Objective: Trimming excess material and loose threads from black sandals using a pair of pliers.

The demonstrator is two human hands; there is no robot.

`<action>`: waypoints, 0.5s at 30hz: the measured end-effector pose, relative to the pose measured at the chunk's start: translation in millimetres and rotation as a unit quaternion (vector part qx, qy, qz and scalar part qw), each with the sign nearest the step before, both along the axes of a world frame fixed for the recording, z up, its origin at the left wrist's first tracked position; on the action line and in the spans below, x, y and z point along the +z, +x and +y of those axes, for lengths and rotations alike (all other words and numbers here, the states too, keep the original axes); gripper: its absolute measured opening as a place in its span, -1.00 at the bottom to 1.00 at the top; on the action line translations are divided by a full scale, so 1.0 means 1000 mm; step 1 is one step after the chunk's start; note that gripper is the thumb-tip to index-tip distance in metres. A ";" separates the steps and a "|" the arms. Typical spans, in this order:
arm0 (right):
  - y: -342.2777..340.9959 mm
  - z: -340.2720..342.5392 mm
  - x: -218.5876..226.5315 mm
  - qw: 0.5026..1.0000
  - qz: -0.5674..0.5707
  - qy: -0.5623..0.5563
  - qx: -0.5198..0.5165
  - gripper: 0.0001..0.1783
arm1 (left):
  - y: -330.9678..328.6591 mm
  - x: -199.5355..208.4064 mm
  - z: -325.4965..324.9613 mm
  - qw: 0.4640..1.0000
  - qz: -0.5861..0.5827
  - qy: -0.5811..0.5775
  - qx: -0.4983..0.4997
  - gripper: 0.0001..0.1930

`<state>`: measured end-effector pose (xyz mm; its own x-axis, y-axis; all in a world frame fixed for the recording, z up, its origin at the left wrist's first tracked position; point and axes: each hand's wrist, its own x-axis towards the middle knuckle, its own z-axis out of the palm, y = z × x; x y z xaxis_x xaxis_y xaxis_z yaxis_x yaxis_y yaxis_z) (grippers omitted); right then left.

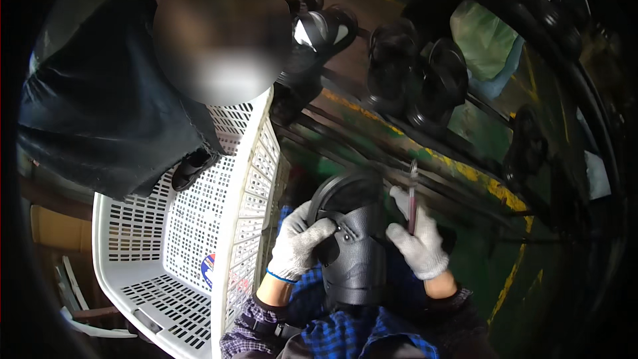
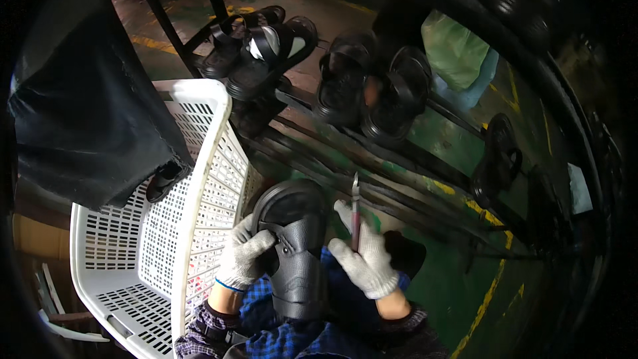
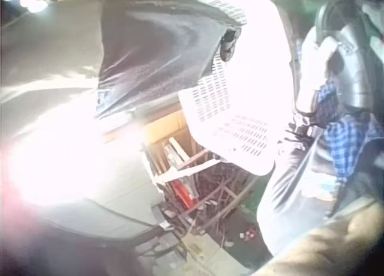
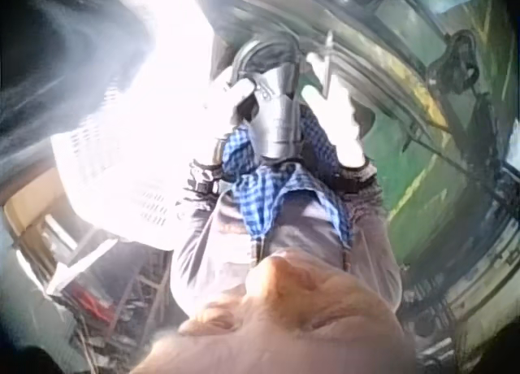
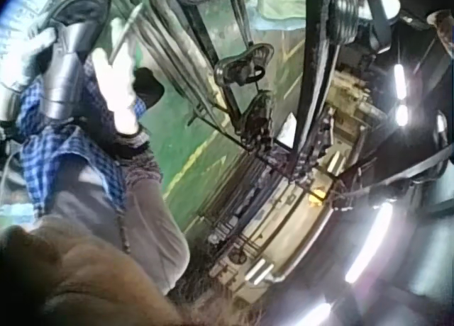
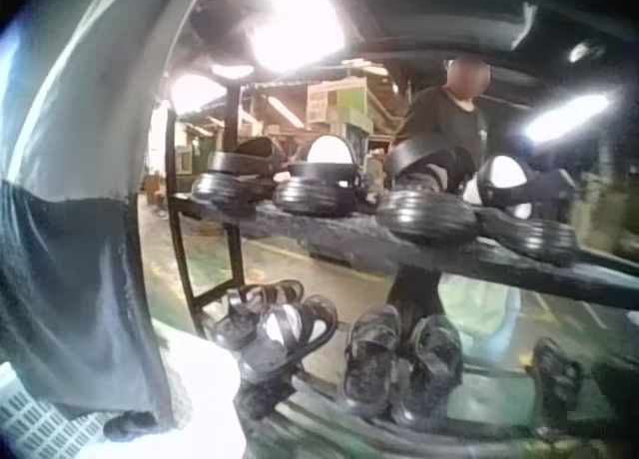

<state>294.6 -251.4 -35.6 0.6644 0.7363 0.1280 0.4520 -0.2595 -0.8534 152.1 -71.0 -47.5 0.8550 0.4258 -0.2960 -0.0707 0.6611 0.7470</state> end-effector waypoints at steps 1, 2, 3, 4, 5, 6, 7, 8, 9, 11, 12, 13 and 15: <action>0.001 -0.001 0.022 0.999 -0.024 -0.015 0.024 -0.39 | -0.002 0.000 0.001 1.000 0.006 0.012 0.007 -0.64; 0.001 0.000 0.048 0.997 -0.046 -0.028 0.050 -0.37 | -0.004 0.001 0.002 0.999 0.015 0.025 0.017 -0.66; -0.006 0.006 0.071 0.995 -0.047 -0.066 0.064 -0.34 | -0.005 0.001 0.003 1.000 0.020 0.020 0.014 -0.66; -0.018 0.010 0.083 0.990 -0.008 -0.119 0.070 -0.41 | -0.006 0.001 0.004 0.998 0.043 0.040 0.016 -0.65; -0.025 0.016 0.091 0.981 -0.087 -0.137 0.105 -0.46 | -0.004 0.003 0.005 0.996 0.063 0.059 0.013 -0.64; -0.030 0.022 0.093 0.964 -0.163 -0.153 0.143 -0.51 | -0.004 0.004 0.004 0.996 0.065 0.055 0.009 -0.64; -0.038 0.029 0.092 0.949 -0.199 -0.204 0.139 -0.59 | -0.005 0.005 0.004 0.994 0.077 0.076 0.014 -0.63; -0.042 0.028 0.075 0.934 -0.231 -0.229 0.151 -0.48 | -0.007 0.007 0.003 0.991 0.089 0.096 0.019 -0.61; -0.042 0.029 0.065 0.927 -0.255 -0.227 0.153 -0.47 | -0.002 0.014 -0.004 0.989 0.086 0.096 0.067 -0.75; -0.044 0.031 0.060 0.920 -0.277 -0.229 0.159 -0.46 | -0.007 0.008 -0.001 0.991 0.084 0.096 0.050 -0.66; -0.045 0.034 0.060 0.917 -0.278 -0.235 0.162 -0.48 | -0.011 0.005 0.002 0.991 0.082 0.102 0.032 -0.58; -0.047 0.037 0.059 0.915 -0.278 -0.241 0.165 -0.49 | -0.014 0.003 0.004 0.988 0.097 0.116 0.023 -0.55; -0.050 0.042 0.059 0.910 -0.293 -0.244 0.162 -0.56 | -0.017 0.000 0.004 0.983 0.111 0.141 0.028 -0.53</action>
<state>244.8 -209.5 23.1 0.3248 0.9458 -0.0047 0.9128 -0.3148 -0.2600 135.3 -67.5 -47.0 0.7551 0.5624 -0.3368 0.0845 0.4260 0.9008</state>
